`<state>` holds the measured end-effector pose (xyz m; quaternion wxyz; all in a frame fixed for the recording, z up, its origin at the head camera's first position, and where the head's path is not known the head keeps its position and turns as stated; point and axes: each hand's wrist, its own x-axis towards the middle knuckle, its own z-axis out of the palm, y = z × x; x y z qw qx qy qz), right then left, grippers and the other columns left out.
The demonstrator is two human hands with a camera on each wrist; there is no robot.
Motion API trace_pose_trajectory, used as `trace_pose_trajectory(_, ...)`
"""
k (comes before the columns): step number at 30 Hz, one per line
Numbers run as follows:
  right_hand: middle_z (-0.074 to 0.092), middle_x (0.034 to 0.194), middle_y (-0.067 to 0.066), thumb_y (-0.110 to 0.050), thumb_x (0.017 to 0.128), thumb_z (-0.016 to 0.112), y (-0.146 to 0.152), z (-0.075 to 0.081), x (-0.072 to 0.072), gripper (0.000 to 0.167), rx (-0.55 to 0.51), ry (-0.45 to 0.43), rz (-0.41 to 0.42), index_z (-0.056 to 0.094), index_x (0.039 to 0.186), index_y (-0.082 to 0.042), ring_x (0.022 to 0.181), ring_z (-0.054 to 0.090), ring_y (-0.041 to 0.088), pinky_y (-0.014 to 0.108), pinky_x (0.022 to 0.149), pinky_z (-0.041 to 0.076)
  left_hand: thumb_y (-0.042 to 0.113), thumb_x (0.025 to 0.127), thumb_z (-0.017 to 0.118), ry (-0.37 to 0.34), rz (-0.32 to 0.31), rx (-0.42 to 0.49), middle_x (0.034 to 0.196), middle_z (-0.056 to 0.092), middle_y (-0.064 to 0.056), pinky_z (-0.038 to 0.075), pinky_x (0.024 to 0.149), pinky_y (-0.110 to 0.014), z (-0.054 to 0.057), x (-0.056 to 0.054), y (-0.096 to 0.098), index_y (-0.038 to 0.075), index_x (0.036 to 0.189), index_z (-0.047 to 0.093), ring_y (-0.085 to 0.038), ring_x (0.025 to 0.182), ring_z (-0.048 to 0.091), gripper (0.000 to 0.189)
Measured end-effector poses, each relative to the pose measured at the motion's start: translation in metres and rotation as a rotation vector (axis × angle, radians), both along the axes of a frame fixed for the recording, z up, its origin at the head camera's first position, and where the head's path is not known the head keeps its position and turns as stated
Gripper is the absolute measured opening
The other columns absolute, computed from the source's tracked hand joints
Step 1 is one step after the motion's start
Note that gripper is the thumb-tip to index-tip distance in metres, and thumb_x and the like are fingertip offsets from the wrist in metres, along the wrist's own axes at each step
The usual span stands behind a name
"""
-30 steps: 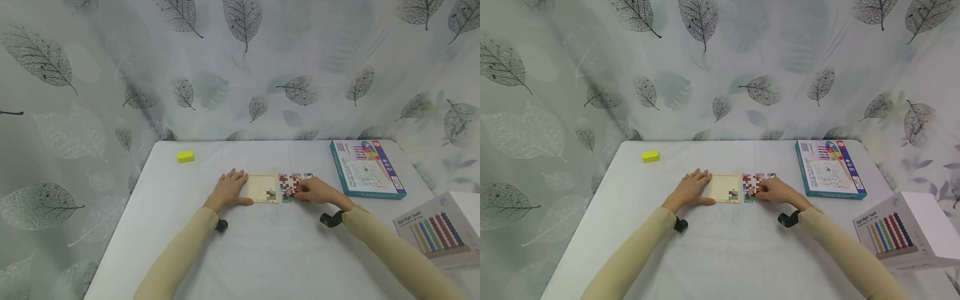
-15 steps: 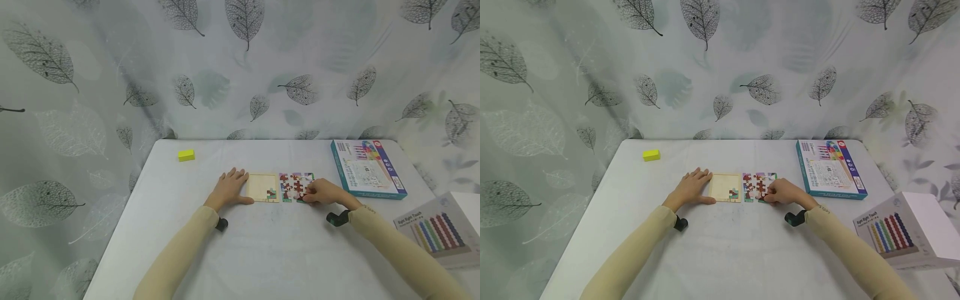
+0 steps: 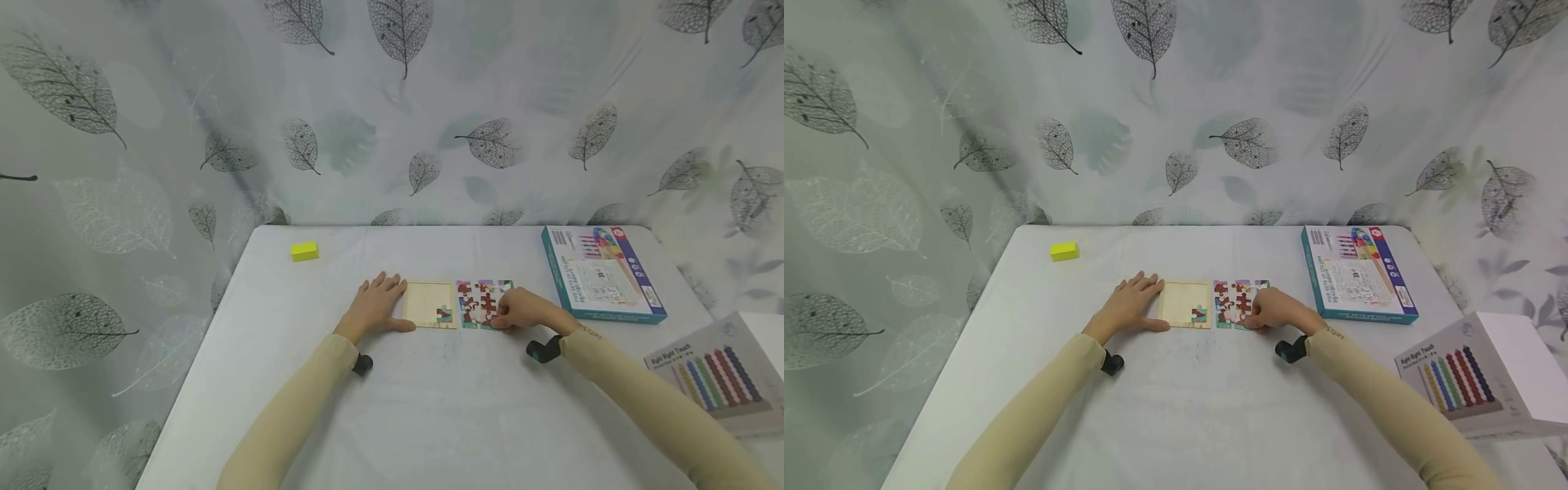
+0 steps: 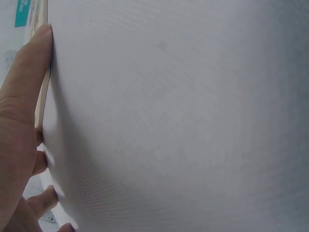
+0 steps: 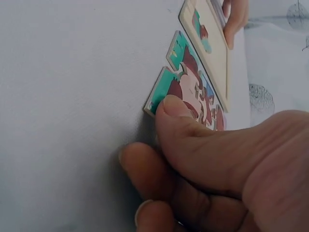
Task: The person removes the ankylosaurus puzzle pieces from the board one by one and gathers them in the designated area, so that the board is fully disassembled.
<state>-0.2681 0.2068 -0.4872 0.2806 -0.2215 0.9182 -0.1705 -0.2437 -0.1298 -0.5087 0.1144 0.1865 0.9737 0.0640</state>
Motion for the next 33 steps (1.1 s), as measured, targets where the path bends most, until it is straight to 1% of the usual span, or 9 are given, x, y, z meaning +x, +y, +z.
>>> trace_pose_trajectory(5,0.059,0.071,0.002,-0.031,0.093,0.072,-0.005,0.007,-0.003,0.027,0.073,0.002,-0.014,0.072,0.087,-0.004,0.068,0.052,0.015,0.025,0.061,0.039,0.074,0.077,0.069,0.009,-0.001,0.010,0.167,0.030,-0.004,0.026,0.124,-0.060,0.001,-0.002,0.000,0.021,0.158,0.033,-0.033,0.157,0.021,0.104)
trace_pose_trajectory(7,0.060,0.073,0.003,-0.031,0.092,0.073,-0.007,0.009,-0.004,0.028,0.095,0.011,-0.006,0.072,0.089,-0.003,0.069,0.053,0.015,0.025,0.061,0.040,0.074,0.077,0.069,0.007,0.000,0.009,0.167,0.030,-0.004,0.026,0.124,-0.060,0.001,-0.002,0.000,0.021,0.159,0.032,-0.033,0.157,0.021,0.104)
trace_pose_trajectory(11,0.061,0.074,0.003,-0.031,0.091,0.075,-0.010,0.011,-0.003,0.028,0.129,0.021,-0.018,0.071,0.088,-0.004,0.070,0.054,0.016,0.025,0.061,0.041,0.073,0.078,0.069,-0.010,0.004,0.014,0.167,0.029,-0.004,0.024,0.125,-0.059,0.000,-0.001,0.000,0.021,0.159,0.030,-0.033,0.158,0.019,0.104)
trace_pose_trajectory(15,0.060,0.076,0.004,-0.033,0.088,0.077,-0.010,0.010,-0.003,0.029,0.147,0.019,-0.051,0.069,0.088,-0.005,0.073,0.054,0.017,0.025,0.063,0.041,0.073,0.078,0.070,-0.014,0.006,0.021,0.167,0.029,-0.004,0.023,0.126,-0.059,0.000,-0.001,0.000,0.021,0.160,0.030,-0.032,0.158,0.019,0.104)
trace_pose_trajectory(18,0.060,0.077,0.004,-0.033,0.088,0.078,-0.010,0.008,-0.004,0.030,0.144,0.017,-0.062,0.068,0.089,-0.005,0.074,0.054,0.017,0.026,0.064,0.041,0.073,0.078,0.070,-0.009,0.008,0.021,0.167,0.029,-0.004,0.023,0.126,-0.059,0.001,0.000,0.000,0.021,0.159,0.030,-0.032,0.158,0.019,0.105)
trace_pose_trajectory(22,0.059,0.077,0.003,-0.032,0.089,0.077,-0.010,0.008,-0.004,0.029,0.131,0.023,-0.055,0.067,0.088,-0.005,0.074,0.054,0.017,0.026,0.064,0.041,0.073,0.077,0.070,-0.004,0.007,0.023,0.167,0.029,-0.004,0.023,0.126,-0.059,0.001,-0.001,0.000,0.021,0.159,0.031,-0.032,0.158,0.019,0.104)
trace_pose_trajectory(27,0.060,0.078,0.004,-0.030,0.088,0.077,-0.013,0.013,-0.002,0.027,0.108,0.032,-0.047,0.066,0.087,-0.006,0.074,0.053,0.017,0.026,0.063,0.041,0.073,0.078,0.069,-0.008,0.005,0.022,0.167,0.029,-0.004,0.023,0.126,-0.059,0.000,-0.001,0.000,0.021,0.159,0.030,-0.032,0.158,0.019,0.105)
trace_pose_trajectory(31,0.059,0.079,0.004,-0.029,0.087,0.076,-0.019,0.017,-0.002,0.027,0.088,0.062,-0.034,0.063,0.087,-0.006,0.074,0.052,0.017,0.026,0.062,0.040,0.073,0.078,0.070,-0.016,0.009,0.017,0.167,0.028,-0.004,0.023,0.126,-0.059,0.002,0.000,0.000,0.021,0.160,0.030,-0.032,0.158,0.018,0.105)
trace_pose_trajectory(33,0.059,0.079,0.004,-0.030,0.088,0.076,-0.023,0.019,-0.003,0.028,0.085,0.073,-0.030,0.062,0.089,-0.006,0.074,0.053,0.017,0.026,0.063,0.040,0.073,0.078,0.069,-0.021,0.011,0.017,0.168,0.028,-0.003,0.023,0.126,-0.058,0.002,0.001,0.000,0.022,0.160,0.030,-0.032,0.158,0.018,0.105)
